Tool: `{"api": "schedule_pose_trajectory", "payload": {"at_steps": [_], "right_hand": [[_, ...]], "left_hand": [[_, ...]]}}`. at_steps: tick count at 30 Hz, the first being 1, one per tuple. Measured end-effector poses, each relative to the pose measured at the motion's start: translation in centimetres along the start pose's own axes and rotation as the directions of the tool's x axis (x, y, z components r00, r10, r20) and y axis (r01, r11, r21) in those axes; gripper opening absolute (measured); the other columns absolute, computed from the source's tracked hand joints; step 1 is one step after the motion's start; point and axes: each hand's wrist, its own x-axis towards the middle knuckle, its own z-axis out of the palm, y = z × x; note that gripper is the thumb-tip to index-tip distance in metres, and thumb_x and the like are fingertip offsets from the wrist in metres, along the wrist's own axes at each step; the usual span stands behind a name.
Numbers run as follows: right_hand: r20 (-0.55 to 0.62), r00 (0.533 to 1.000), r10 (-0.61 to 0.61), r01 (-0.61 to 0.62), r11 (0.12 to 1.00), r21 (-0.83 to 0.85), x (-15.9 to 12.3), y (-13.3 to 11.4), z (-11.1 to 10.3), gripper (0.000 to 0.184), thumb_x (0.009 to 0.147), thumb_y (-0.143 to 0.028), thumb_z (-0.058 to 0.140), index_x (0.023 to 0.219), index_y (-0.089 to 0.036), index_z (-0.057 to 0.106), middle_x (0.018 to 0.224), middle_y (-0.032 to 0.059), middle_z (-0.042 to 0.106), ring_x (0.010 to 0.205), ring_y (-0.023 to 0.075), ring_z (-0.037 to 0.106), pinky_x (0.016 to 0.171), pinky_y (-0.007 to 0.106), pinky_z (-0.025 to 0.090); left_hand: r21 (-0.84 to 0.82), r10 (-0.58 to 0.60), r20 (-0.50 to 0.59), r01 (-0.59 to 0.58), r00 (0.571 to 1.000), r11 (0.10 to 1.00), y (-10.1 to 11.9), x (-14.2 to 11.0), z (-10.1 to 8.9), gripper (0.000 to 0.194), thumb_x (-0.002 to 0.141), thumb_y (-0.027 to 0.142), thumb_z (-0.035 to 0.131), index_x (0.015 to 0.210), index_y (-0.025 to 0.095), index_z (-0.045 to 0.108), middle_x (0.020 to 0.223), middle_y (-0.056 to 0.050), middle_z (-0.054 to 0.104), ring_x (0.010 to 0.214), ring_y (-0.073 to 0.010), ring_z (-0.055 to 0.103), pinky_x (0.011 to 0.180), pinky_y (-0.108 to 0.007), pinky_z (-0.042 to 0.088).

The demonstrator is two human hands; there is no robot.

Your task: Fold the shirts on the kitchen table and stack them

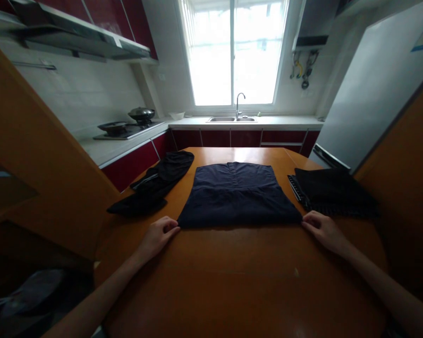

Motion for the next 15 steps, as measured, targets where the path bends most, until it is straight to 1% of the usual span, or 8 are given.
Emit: {"api": "schedule_pose_trajectory", "payload": {"at_steps": [2,5,7,8,10,12,14,15], "right_hand": [[0.041,0.999,-0.003,0.003,1.000,-0.005,-0.6,-0.6,-0.2,0.031,0.086,-0.052,0.059,0.077,-0.023,0.066,0.082,0.0074,0.066,0.075,0.0256,0.061,0.071,0.039,0.048],[0.155,0.988,0.012,-0.010,1.000,-0.013,-2.6,-1.5,-0.5,0.030,0.088,-0.049,0.058,0.077,-0.023,0.065,0.082,0.0068,0.065,0.076,0.0243,0.060,0.071,0.037,0.047],[0.267,0.963,0.031,-0.027,0.999,-0.016,-4.6,-2.1,-1.0,0.030,0.089,-0.048,0.058,0.076,-0.023,0.066,0.082,0.0059,0.064,0.074,0.0223,0.059,0.068,0.034,0.046],[0.330,0.943,0.041,-0.038,0.999,-0.016,-5.7,-2.4,-1.3,0.030,0.090,-0.047,0.058,0.075,-0.023,0.066,0.081,0.0053,0.064,0.073,0.0213,0.059,0.066,0.033,0.046],[0.441,0.895,0.062,-0.060,0.998,-0.018,-7.4,-3.0,-2.3,0.029,0.089,-0.047,0.060,0.075,-0.022,0.067,0.080,0.0040,0.063,0.073,0.0198,0.059,0.065,0.029,0.046],[0.517,0.852,0.084,-0.077,0.996,-0.034,-8.1,-3.7,-3.5,0.031,0.089,-0.048,0.062,0.076,-0.021,0.068,0.079,0.0031,0.064,0.073,0.0187,0.060,0.065,0.027,0.046],[0.546,0.832,0.096,-0.081,0.995,-0.051,-7.1,-4.5,-4.4,0.035,0.089,-0.052,0.061,0.079,-0.020,0.071,0.076,0.0034,0.066,0.071,0.0183,0.060,0.064,0.026,0.046],[0.538,0.839,0.087,-0.073,0.996,-0.048,-6.0,-5.0,-4.6,0.037,0.090,-0.053,0.060,0.081,-0.020,0.072,0.077,0.0043,0.067,0.071,0.0187,0.060,0.064,0.027,0.046]], "left_hand": [[-0.016,0.012,0.021,-0.012,1.000,1.000,0.2,-0.4,-0.4,0.032,0.082,0.051,0.062,0.077,0.020,0.071,0.079,-0.005,0.065,0.072,-0.0209,0.062,0.068,-0.031,0.047],[-0.019,0.003,0.076,-0.002,0.997,1.000,0.2,-2.0,-1.3,0.032,0.084,0.051,0.061,0.076,0.021,0.071,0.080,-0.005,0.065,0.074,-0.0209,0.062,0.069,-0.030,0.048],[-0.010,-0.022,0.155,0.024,0.988,1.000,-0.1,-3.7,-2.4,0.032,0.085,0.051,0.061,0.075,0.022,0.071,0.080,-0.004,0.065,0.073,-0.0204,0.062,0.067,-0.029,0.048],[-0.005,-0.033,0.210,0.035,0.977,0.999,-0.3,-4.7,-3.1,0.031,0.085,0.050,0.062,0.074,0.022,0.070,0.080,-0.004,0.065,0.072,-0.0200,0.062,0.066,-0.028,0.048],[0.006,-0.046,0.359,0.047,0.932,0.999,-0.8,-6.4,-4.8,0.030,0.085,0.049,0.063,0.072,0.022,0.070,0.079,-0.003,0.066,0.071,-0.0193,0.061,0.065,-0.027,0.048],[0.025,-0.060,0.516,0.055,0.854,0.998,-1.0,-7.3,-6.7,0.029,0.084,0.047,0.065,0.074,0.021,0.071,0.080,-0.003,0.067,0.073,-0.0194,0.062,0.067,-0.026,0.048],[0.054,-0.096,0.616,0.079,0.782,0.995,-0.6,-6.8,-8.2,0.032,0.088,0.050,0.061,0.080,0.021,0.074,0.080,-0.002,0.068,0.074,-0.0198,0.062,0.067,-0.025,0.048],[0.063,-0.106,0.628,0.086,0.771,0.994,-0.2,-6.0,-8.6,0.035,0.090,0.052,0.058,0.084,0.021,0.074,0.080,-0.002,0.069,0.075,-0.0203,0.062,0.067,-0.026,0.048]]}}
